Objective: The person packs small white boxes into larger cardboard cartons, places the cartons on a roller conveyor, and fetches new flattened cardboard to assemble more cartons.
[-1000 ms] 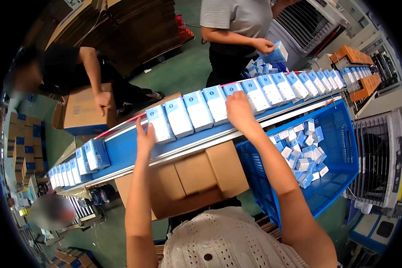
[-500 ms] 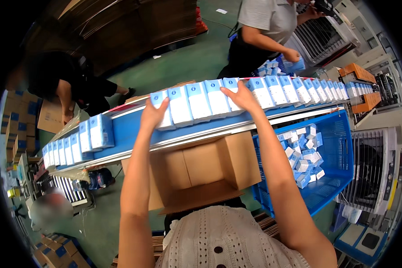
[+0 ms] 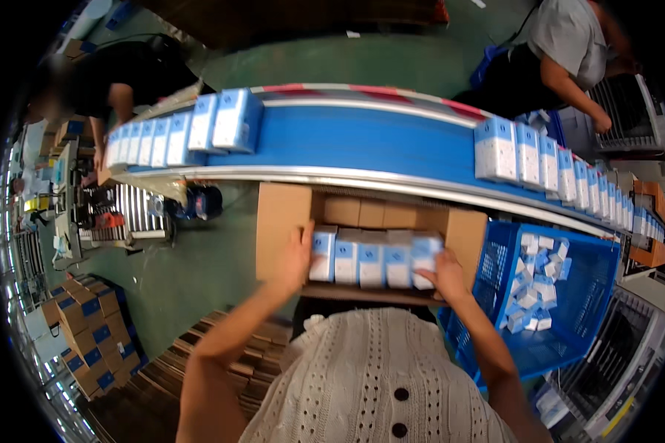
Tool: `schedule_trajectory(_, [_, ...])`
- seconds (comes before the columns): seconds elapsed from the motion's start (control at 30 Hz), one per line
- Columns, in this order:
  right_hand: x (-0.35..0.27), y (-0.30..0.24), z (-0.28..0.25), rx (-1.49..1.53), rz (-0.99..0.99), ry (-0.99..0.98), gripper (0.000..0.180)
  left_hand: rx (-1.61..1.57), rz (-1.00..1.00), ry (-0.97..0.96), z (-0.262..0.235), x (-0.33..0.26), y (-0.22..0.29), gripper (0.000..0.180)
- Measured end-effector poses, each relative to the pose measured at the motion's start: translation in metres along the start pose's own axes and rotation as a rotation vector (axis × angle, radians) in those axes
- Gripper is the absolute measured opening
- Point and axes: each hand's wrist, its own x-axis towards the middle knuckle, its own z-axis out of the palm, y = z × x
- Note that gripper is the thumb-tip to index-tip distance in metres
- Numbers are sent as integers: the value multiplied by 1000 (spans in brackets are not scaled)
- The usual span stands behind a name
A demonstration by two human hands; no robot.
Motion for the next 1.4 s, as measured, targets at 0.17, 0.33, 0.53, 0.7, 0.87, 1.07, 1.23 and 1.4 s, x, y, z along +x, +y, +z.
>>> schedule_trajectory(0.17, [44, -2, -8, -172, -280, -516, 9, -122, 34, -91, -22, 38, -9, 37])
schedule_trajectory(0.33, [97, -2, 46, -228, -104, -937, 20, -142, 294, -261, 58, 87, 29, 46])
schedule_trajectory(0.53, [81, 14, 81, -206, -64, -921, 24, 5, 136, -840, 164, 118, 61, 67])
schedule_trajectory(0.7, [69, -7, 64, -138, 151, -615, 35, 234, 257, -721, 177, 134, 88, 41])
schedule_trajectory(0.87, [98, 17, 89, -182, 167, -732, 38, -481, 240, -602, 191, 132, 102, 62])
schedule_trajectory(1.07, [83, -9, 125, -379, 98, -874, 42, -440, 489, -625, 246, 123, 105, 67])
schedule_trajectory(1.23, [86, -12, 142, -471, 302, -949, 34, -208, 395, -777, 237, 133, 111, 72])
schedule_trajectory(1.4, [71, 4, 244, -277, 553, -96, 38, -138, 451, -490, 232, 121, 80, 70])
